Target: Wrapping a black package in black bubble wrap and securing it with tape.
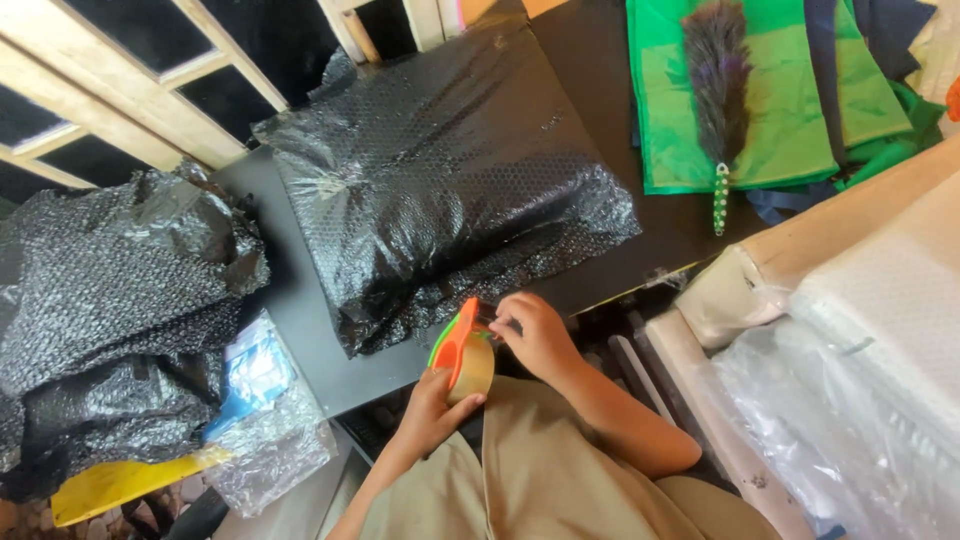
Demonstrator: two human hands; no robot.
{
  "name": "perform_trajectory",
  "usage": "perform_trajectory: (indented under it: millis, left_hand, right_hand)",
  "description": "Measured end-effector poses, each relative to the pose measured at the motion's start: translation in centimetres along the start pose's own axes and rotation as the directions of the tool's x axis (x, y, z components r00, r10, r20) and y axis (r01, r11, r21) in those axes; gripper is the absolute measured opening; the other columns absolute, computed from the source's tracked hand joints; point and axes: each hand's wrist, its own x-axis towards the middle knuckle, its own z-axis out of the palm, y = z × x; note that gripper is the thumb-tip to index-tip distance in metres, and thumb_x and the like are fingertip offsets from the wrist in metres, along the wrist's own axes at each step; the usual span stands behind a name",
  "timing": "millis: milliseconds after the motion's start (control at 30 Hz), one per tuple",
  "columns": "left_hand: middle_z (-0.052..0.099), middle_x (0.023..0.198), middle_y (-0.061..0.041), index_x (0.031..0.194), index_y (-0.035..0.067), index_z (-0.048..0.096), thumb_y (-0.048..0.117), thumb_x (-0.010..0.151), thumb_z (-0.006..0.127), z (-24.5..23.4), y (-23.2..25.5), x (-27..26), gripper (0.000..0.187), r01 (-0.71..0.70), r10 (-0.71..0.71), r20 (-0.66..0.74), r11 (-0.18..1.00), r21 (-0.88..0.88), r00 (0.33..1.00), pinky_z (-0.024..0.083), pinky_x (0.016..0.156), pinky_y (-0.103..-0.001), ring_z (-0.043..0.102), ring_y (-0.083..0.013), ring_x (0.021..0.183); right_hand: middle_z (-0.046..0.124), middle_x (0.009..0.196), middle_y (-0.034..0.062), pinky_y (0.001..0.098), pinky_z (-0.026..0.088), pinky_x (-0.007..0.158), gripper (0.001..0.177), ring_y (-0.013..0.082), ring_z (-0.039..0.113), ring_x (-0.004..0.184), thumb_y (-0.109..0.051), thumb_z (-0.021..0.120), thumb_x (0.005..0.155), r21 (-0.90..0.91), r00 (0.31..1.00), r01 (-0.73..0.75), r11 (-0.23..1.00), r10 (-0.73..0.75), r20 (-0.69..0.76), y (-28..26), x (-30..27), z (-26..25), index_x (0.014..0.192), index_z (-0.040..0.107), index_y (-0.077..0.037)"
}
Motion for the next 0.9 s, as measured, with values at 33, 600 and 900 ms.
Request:
perform_trajectory:
  millis: [33,600,900]
  left_hand:
    - [0.060,0.078,-0.003,0.088,0.010,0.062,0.041,0.091,0.076,0.0,0.0,-0.2,0.034,-0.001,0.001,-0.010,1.000,0.000,1.000,0.042,0.072,-0.030,0.056,-0.0195,0.072]
    - [0.034,0.065,0.002,0.069,0.013,0.034,0.042,0.090,0.079,1.2,-0.1,0.5,0.058,0.113,-0.113,-0.014,0.993,-0.043,0.993,0.028,0.060,-0.033,0.032,-0.0143,0.063]
    - [0.041,0.065,0.003,0.070,0.014,0.043,0.048,0.083,0.085,1.8,3.5,2.8,0.055,0.098,-0.103,-0.032,0.986,-0.136,0.994,0.030,0.059,-0.029,0.040,-0.0122,0.063]
  right_hand:
    - [0.067,0.094,0.0071,0.0334,0.052,0.080,0.017,0.0221,0.065,0.087,-0.004,0.076,0.087,-0.001,1.000,0.009,1.000,-0.009,0.004,-0.2,-0.2,0.4,0.081,0.061,-0.005]
    - [0.075,0.103,0.0038,0.0278,0.059,0.069,0.025,0.0160,0.071,0.073,-0.021,0.082,0.083,0.073,0.911,-0.388,0.919,0.370,0.181,-2.7,0.6,-3.4,0.080,0.060,-0.011]
    - [0.078,0.075,0.0059,0.0246,0.058,0.068,0.022,0.0134,0.077,0.070,-0.004,0.080,0.085,0.381,0.913,-0.403,0.832,0.333,0.237,-1.8,2.2,-8.5,0.072,0.061,-0.008]
